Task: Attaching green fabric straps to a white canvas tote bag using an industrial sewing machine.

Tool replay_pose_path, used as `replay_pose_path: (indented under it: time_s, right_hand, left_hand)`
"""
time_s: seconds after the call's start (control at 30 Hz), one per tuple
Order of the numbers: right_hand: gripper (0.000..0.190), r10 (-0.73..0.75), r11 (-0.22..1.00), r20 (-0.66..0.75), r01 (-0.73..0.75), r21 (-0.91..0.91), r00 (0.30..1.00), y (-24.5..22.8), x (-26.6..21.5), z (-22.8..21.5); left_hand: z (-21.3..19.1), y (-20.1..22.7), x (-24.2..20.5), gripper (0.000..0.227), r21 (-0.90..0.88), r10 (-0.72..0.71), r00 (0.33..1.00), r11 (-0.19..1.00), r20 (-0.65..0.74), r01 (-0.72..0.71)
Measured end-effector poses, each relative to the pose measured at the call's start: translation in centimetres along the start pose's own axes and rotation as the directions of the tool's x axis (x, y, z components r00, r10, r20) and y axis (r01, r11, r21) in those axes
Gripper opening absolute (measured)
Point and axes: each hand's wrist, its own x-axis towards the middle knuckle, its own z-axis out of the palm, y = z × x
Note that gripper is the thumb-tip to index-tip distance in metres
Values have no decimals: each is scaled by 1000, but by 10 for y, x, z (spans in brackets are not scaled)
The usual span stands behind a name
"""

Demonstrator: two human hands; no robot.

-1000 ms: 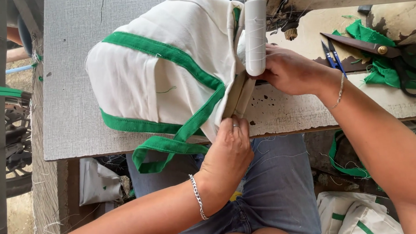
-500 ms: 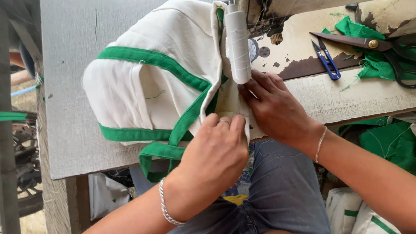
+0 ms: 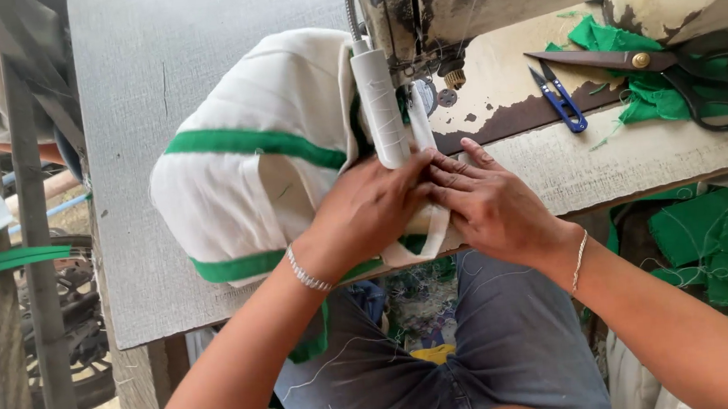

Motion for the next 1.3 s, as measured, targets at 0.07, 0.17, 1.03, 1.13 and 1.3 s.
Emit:
replay_pose_path:
  time_s: [0.07,0.17,1.03,1.13,1.3]
  right_hand:
    - [41,10,998,-21,-11,-63,1000,-10,1,-2]
    - [38,-9,994,-56,3,-108,998,-11,-5,0]
    - [36,9,997,51,-5,-80,999,0,-4,-7]
    - [36,-28,999,121,32,-37,992,9,-7,-9]
    - [43,-78,996,174,84,-30,982,14,-7,-12]
  left_hand:
    - [-9,9,-9,33,123,3,1000,992,-8,-2]
    - [-12,10,-12,38,63,-52,999,997,8,51]
    - [15,-5,-17,52,441,125,990,886,70,-143]
    - [15,6,-16,54,473,31,988,875,149,-99]
    - [5,15,-10,55,451,-64,972,891,224,-45]
